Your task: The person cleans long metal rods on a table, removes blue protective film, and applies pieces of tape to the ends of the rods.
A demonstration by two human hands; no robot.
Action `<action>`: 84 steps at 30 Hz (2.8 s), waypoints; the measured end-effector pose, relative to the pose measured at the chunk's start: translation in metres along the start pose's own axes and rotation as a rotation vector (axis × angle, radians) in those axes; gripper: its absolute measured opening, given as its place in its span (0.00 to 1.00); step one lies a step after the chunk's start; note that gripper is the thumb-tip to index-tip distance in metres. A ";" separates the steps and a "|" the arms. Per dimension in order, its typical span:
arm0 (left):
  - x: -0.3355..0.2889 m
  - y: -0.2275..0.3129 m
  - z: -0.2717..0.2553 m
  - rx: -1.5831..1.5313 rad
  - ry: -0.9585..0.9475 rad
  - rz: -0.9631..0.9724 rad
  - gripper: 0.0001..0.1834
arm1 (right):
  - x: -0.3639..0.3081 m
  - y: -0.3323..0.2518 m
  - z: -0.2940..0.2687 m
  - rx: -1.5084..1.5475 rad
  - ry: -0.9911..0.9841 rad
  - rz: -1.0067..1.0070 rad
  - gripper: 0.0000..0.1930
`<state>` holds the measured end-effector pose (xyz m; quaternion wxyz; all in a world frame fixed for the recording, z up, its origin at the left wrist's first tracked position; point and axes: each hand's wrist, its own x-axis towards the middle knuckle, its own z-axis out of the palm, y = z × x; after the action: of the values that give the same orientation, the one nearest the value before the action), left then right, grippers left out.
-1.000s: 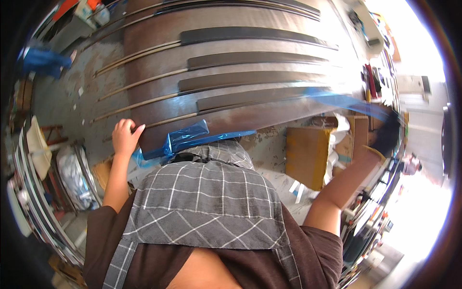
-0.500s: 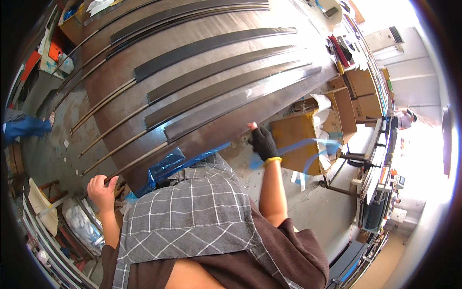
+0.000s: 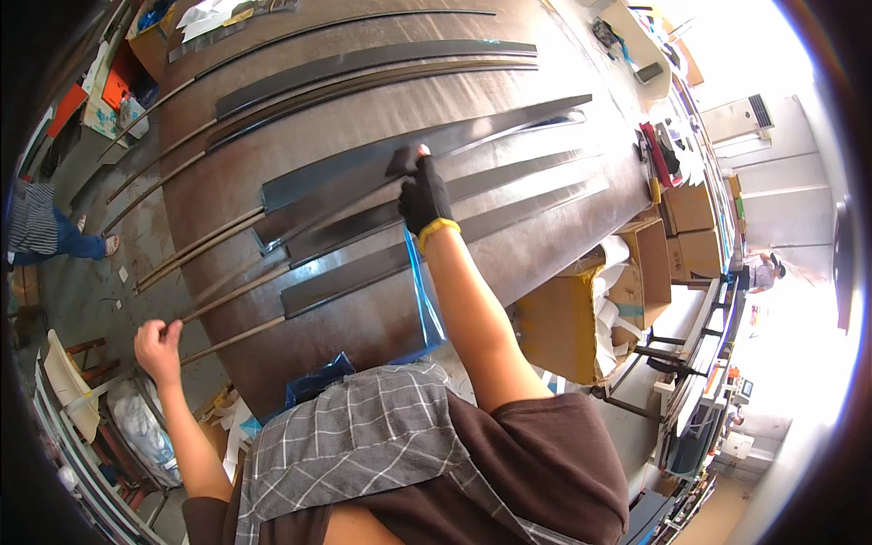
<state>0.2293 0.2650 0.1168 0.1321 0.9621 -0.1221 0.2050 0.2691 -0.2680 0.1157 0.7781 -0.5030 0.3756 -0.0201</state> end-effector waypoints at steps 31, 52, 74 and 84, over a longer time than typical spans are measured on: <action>-0.075 0.170 0.044 -1.842 -1.169 -0.817 0.22 | -0.127 -0.014 0.098 -0.113 -1.037 -0.234 0.28; 0.044 -0.085 0.124 -1.666 0.270 -1.543 0.10 | -0.116 0.074 -0.094 -0.001 -0.222 0.123 0.23; -0.020 -0.060 -0.046 -1.615 0.385 -0.726 0.16 | 0.018 -0.021 -0.033 0.516 0.044 0.056 0.31; -0.198 -0.069 0.024 -1.557 0.253 -1.343 0.15 | -0.084 0.080 -0.134 0.132 0.302 0.154 0.27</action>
<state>0.0825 0.3577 -0.0034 0.8165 0.4517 0.3557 0.0529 0.1005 -0.2970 0.0706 0.7435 -0.4119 0.5232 -0.0605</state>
